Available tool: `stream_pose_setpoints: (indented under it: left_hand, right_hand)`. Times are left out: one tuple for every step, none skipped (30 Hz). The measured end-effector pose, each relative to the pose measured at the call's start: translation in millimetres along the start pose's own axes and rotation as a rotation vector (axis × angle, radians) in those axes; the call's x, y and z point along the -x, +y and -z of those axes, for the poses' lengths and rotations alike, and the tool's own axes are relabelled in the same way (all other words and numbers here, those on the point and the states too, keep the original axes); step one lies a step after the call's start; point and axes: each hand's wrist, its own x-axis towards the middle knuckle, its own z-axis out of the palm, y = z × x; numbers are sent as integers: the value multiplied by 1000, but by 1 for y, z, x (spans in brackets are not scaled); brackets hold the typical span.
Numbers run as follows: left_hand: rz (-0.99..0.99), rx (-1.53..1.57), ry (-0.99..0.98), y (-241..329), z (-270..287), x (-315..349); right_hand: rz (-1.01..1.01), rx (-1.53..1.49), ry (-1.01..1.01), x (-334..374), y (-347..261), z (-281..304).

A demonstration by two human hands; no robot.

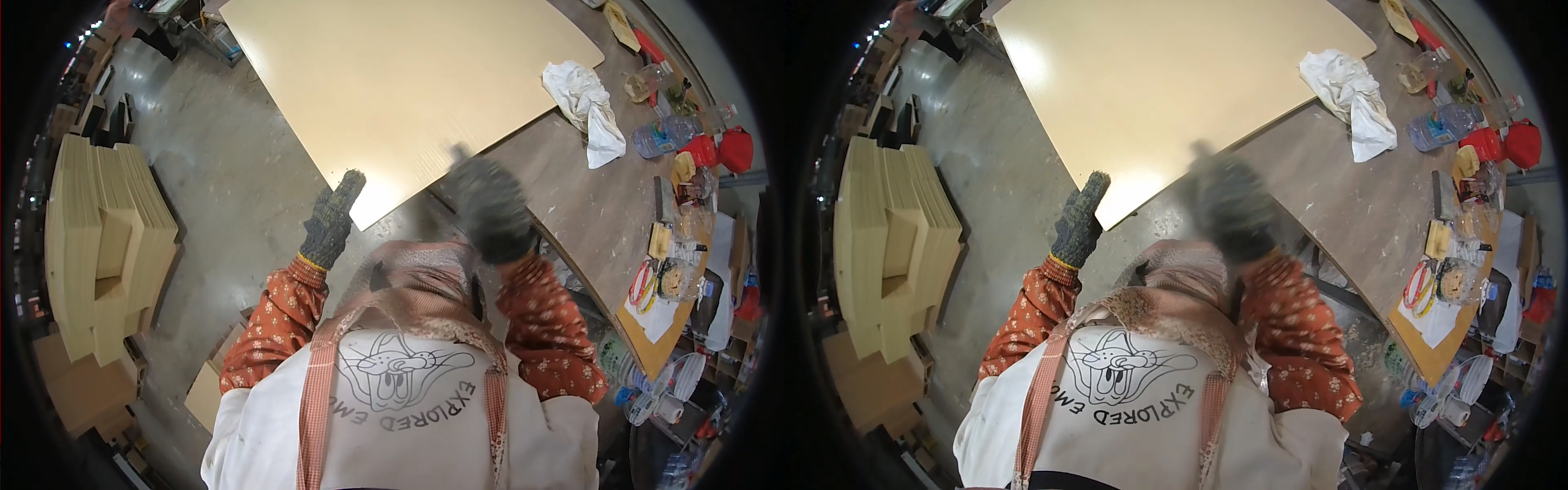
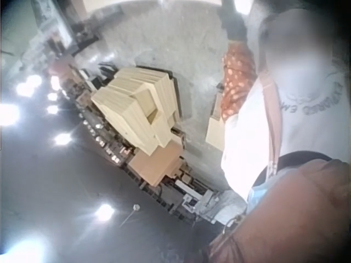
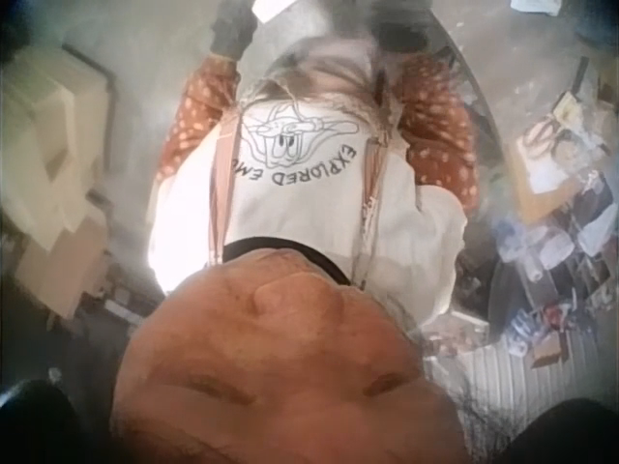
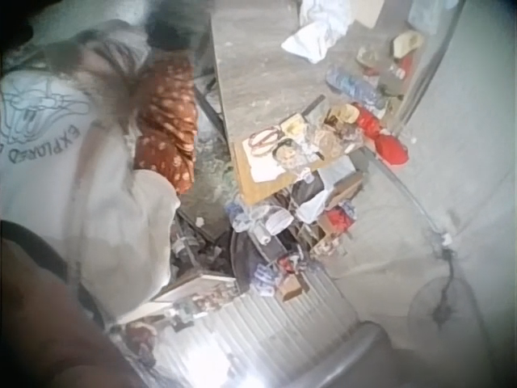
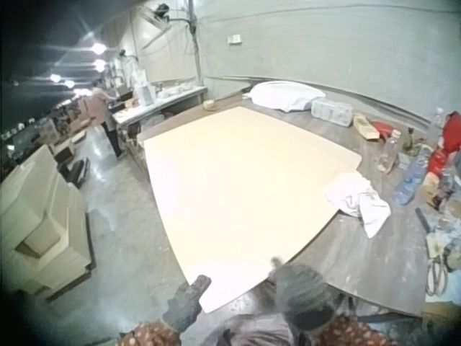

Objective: The person wipes a wooden board with a cloth, rubs the surface with a yellow block, and marks a line along one edge with a pen.

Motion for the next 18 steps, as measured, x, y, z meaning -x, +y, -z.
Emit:
stream_pose_setpoints:
  left_hand:
    - [-11, 29, 16, -1, -2, -1]
    - [-14, 32, 17, -2, -3, 1]
    - [-1, 17, 21, -4, -4, 4]
    - [-1, 14, 25, -3, -5, 3]
    - [-12, 18, 23, -3, -6, 2]
    - [-11, 1, 9, 0, -1, -1]
    - [-7, -21, -7, 0, 1, -2]
    - [-8, -59, 0, 0, 2, 0]
    - [-16, -62, -8, -2, 1, 2]
    - [3, -74, 5, -2, 1, 2]
    - [24, -85, 19, -2, 0, 3]
    - [-31, -211, 32, 3, 3, 0]
    - [-35, -206, 42, 1, 2, 2]
    - [-71, -192, 68, -3, -2, 2]
    - [-103, -178, 93, -8, -5, 2]
    - [-91, -178, 55, -9, -7, 1]
    - [-88, -173, 19, -8, -9, -2]
    - [-50, -139, 23, -12, -8, 5]
  right_hand:
    - [-126, 20, -174, -2, 13, 6]
    - [-253, 41, -348, -3, 20, 10]
    - [-409, -105, -550, -25, -1, 21]
    - [-338, -68, -628, -27, -27, 18]
    - [-263, -38, -701, -29, -52, 14]
    - [-117, 65, -671, -11, -62, -14]
    - [31, 167, -626, 8, -72, -47]
    - [-47, 937, -115, 22, -76, -82]
    - [35, 1298, 75, 27, -67, -90]
    - [45, 1646, 300, 23, -58, -85]
    - [76, 1203, 178, 23, -27, -70]
    - [60, 752, 75, 15, 3, -45]
    - [-73, -113, 10, -11, 23, 0]
    - [-261, 86, -114, -9, 49, 13]
    - [-422, 300, -282, -8, 75, 25]
    - [-637, 273, -306, -6, 113, 31]
    - [-318, 291, 132, 22, 177, 22]
    - [-750, 109, -22, 11, 180, 36]
